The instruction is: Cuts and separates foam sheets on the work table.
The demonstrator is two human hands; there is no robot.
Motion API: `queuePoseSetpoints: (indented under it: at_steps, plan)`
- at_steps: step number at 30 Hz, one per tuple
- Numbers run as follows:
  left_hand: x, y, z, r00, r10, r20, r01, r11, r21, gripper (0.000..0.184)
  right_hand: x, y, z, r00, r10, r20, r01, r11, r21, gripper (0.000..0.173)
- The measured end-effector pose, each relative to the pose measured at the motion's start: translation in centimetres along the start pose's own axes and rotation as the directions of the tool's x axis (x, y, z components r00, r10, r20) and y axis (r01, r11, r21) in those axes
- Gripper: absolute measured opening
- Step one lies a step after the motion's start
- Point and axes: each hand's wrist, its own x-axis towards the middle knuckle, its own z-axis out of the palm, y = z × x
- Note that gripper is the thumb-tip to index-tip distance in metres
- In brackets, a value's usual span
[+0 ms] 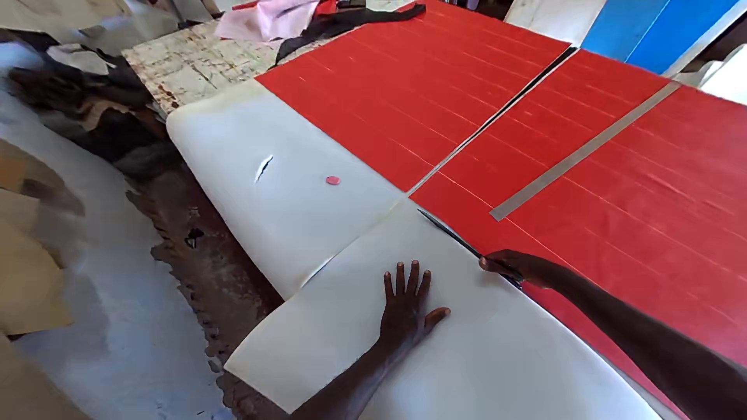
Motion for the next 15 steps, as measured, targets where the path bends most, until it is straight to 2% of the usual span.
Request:
queuePoseSetpoints:
  at_steps: [2, 6, 9, 13, 15]
  plan:
    - [0.0, -0.1, 0.1, 1.0, 0.005, -0.021, -0.005, 1.0, -0.015, 0.098, 0.3, 0.3, 0.5, 0.999, -0.014, -0.052, 0.014, 1.0, 0.015, 0.042]
    - [0.1, -0.2, 0.1, 1.0, -0.004, 0.004, 0.004, 1.0, -0.024, 0.098, 2.2, -2.3, -0.5, 1.0, 0.02, -0.011, -0.02, 0.999, -0.026, 0.042]
    - [0.2, -0.1, 0.2, 1.0, -0.01, 0.014, 0.01, 1.0, -0.023, 0.1, 4.5, -4.4, -0.3, 0.999, 0.047, -0.007, -0.047, 0.999, 0.017, 0.047]
    - [0.2, 0.0, 0.2, 1.0, -0.009, 0.027, 0.01, 0.999, -0.034, 0.099, 5.2, -4.3, 0.2, 0.998, 0.005, -0.058, -0.007, 0.999, -0.036, 0.044]
    - [0.4, -0.2, -0.2, 0.999, -0.008, 0.04, 0.01, 0.999, -0.054, 0.098, 6.0, -5.3, -0.7, 1.0, 0.015, -0.022, -0.016, 0.998, -0.057, 0.044]
